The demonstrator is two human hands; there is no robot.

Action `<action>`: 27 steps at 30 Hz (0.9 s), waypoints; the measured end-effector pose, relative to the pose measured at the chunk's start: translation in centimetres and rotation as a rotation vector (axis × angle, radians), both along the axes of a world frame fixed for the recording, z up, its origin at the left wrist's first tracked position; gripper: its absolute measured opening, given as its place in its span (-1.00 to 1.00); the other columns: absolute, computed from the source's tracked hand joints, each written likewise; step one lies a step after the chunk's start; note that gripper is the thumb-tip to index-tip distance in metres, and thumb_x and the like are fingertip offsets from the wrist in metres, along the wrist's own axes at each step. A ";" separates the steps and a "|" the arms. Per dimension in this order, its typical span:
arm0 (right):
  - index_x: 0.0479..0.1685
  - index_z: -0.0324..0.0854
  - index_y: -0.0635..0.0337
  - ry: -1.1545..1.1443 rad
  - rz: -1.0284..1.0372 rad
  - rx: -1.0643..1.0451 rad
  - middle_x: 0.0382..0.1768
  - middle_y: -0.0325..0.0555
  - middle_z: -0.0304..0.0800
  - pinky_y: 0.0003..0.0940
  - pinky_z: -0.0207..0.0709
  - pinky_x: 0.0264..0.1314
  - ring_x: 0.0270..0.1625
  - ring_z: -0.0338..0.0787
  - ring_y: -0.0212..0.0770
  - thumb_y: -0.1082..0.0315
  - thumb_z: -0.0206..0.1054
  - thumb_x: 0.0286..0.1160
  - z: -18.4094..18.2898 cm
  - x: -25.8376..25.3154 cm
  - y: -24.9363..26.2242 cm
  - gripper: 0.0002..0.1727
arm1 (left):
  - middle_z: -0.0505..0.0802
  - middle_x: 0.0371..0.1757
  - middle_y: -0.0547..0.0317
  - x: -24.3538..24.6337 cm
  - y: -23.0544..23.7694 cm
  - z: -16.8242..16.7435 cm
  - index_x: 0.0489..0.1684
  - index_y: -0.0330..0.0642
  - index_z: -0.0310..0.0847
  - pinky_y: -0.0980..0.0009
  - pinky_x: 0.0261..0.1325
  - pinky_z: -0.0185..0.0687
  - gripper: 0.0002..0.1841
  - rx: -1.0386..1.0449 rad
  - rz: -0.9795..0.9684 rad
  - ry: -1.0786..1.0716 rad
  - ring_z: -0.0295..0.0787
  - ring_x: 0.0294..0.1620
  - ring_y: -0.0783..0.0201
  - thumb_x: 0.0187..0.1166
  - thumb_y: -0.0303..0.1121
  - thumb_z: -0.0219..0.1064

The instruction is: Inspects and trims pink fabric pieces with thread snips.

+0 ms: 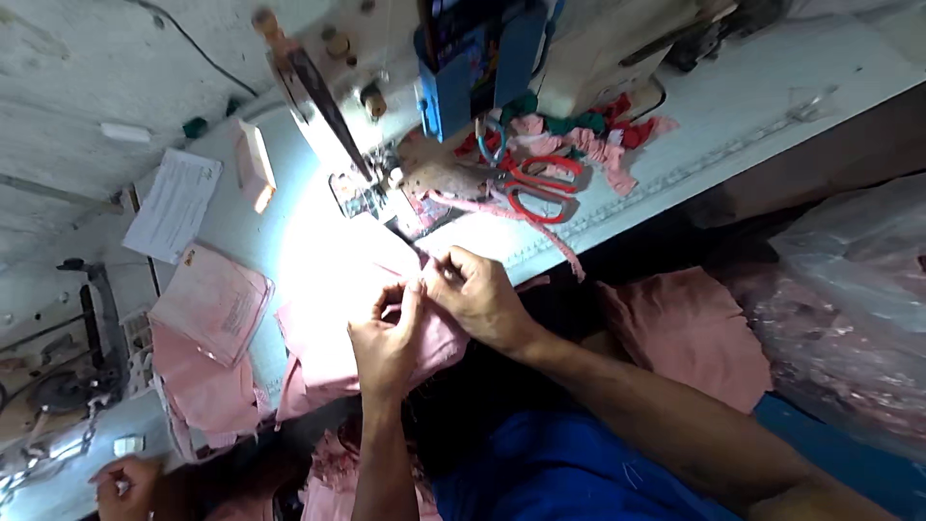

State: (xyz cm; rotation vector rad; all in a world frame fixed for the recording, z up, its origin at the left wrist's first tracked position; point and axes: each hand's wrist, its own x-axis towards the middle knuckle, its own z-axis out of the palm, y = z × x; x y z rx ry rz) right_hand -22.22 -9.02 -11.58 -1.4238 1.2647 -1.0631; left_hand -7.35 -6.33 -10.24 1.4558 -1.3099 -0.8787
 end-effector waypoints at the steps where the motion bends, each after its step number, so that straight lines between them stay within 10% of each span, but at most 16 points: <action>1: -0.22 0.72 0.06 0.047 0.005 -0.014 -0.53 -0.32 0.69 -0.41 0.56 -0.46 -0.51 0.64 -0.43 0.15 0.43 0.51 -0.1 0.0 0.0 -0.82 | 0.90 -0.38 0.22 0.2 -0.2 0.1 -0.24 -0.22 0.84 0.40 -0.24 0.87 -0.85 0.013 -0.003 0.001 0.87 -0.37 0.35 0.56 -0.32 0.44; 17: -0.23 0.78 0.06 0.624 0.078 -0.611 -0.51 -0.22 0.74 -0.25 0.55 -0.55 -0.52 0.74 -0.22 0.17 0.42 0.33 -0.2 -0.8 0.2 -0.81 | 0.91 -0.35 0.24 1.3 0.2 -0.2 -0.25 -0.23 0.85 0.49 -0.22 0.84 -0.85 0.024 -0.038 -0.045 0.88 -0.34 0.41 0.48 -0.35 0.42; 21: -0.31 0.76 0.10 0.379 0.090 -0.228 -0.57 -0.18 0.71 -0.14 0.51 -0.47 -0.48 0.73 -0.20 0.11 0.39 0.35 0.7 -0.2 -0.1 -0.76 | 0.91 -0.37 0.20 1.0 0.3 -0.5 -0.31 -0.23 0.84 0.48 -0.27 0.84 -0.88 -0.056 -0.028 -0.007 0.87 -0.37 0.37 0.50 -0.37 0.44; 27: -0.29 0.78 0.06 -0.042 0.185 0.212 -0.50 -0.37 0.67 -0.49 0.46 -0.36 -0.45 0.58 -0.53 0.16 0.39 0.46 0.2 -0.9 -1.4 -0.81 | 0.92 -0.34 0.11 1.5 0.1 -0.6 -0.27 -0.31 0.84 0.39 -0.16 0.88 -0.87 0.023 -0.087 0.077 0.90 -0.33 0.28 0.54 -0.41 0.46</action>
